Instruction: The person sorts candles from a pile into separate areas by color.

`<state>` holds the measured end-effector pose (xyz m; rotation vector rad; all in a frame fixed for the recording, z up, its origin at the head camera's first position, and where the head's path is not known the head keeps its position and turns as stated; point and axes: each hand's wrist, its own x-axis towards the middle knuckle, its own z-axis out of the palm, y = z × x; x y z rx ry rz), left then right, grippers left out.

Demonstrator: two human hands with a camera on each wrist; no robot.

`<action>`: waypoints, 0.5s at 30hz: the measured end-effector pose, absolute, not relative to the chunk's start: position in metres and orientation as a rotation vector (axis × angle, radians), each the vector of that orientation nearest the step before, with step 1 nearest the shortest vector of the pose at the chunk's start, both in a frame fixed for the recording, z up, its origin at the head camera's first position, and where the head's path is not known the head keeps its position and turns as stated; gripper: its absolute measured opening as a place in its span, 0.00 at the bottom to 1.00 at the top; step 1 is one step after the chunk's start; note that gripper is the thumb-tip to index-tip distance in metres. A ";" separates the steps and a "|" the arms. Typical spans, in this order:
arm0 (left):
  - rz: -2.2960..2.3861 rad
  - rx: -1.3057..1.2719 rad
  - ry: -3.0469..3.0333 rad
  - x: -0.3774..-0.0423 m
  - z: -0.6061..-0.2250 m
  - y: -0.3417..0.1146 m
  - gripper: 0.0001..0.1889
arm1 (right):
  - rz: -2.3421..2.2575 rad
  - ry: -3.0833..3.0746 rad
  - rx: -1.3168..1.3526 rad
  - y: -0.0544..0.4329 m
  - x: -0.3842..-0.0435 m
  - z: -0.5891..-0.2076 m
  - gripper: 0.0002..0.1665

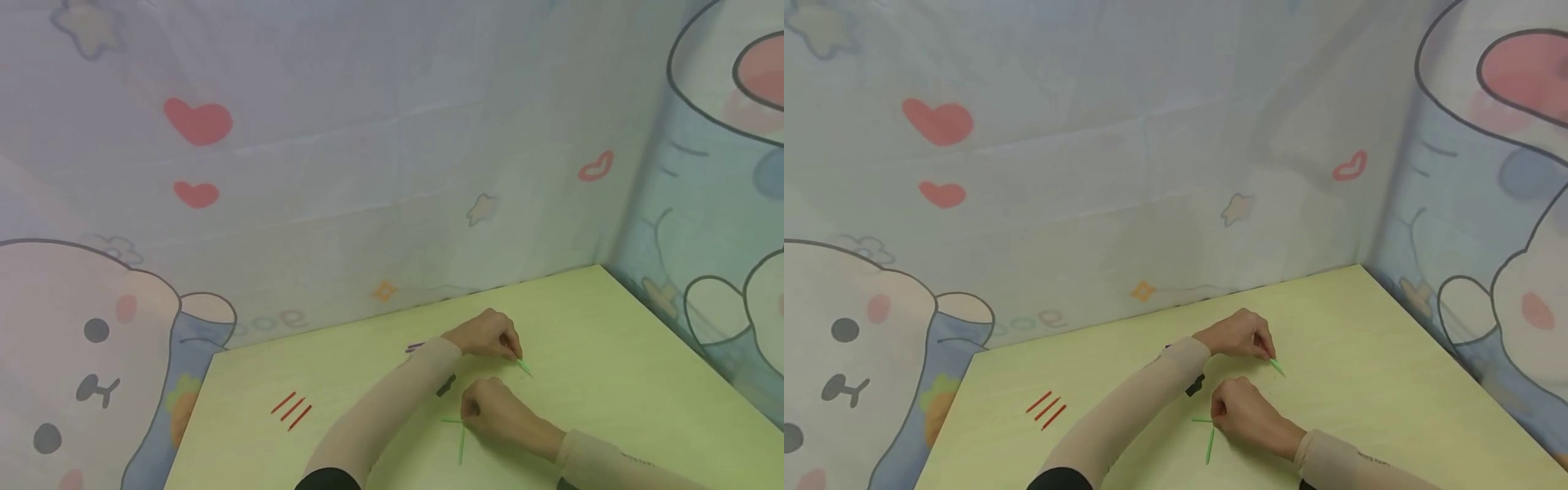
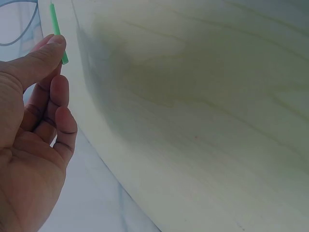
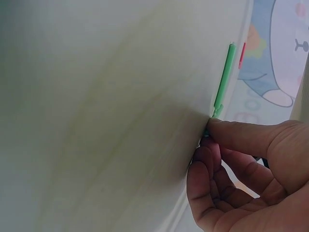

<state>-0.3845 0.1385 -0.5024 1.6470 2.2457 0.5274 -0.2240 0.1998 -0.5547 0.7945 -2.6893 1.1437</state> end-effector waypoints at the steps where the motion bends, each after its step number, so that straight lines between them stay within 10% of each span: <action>1: 0.528 1.647 2.247 -0.384 -0.503 0.138 0.02 | 1.142 -2.680 0.799 0.200 -0.224 -0.556 0.13; 15: 0.540 1.657 2.256 -0.383 -0.500 0.141 0.03 | 1.138 -2.812 0.698 0.194 -0.214 -0.534 0.13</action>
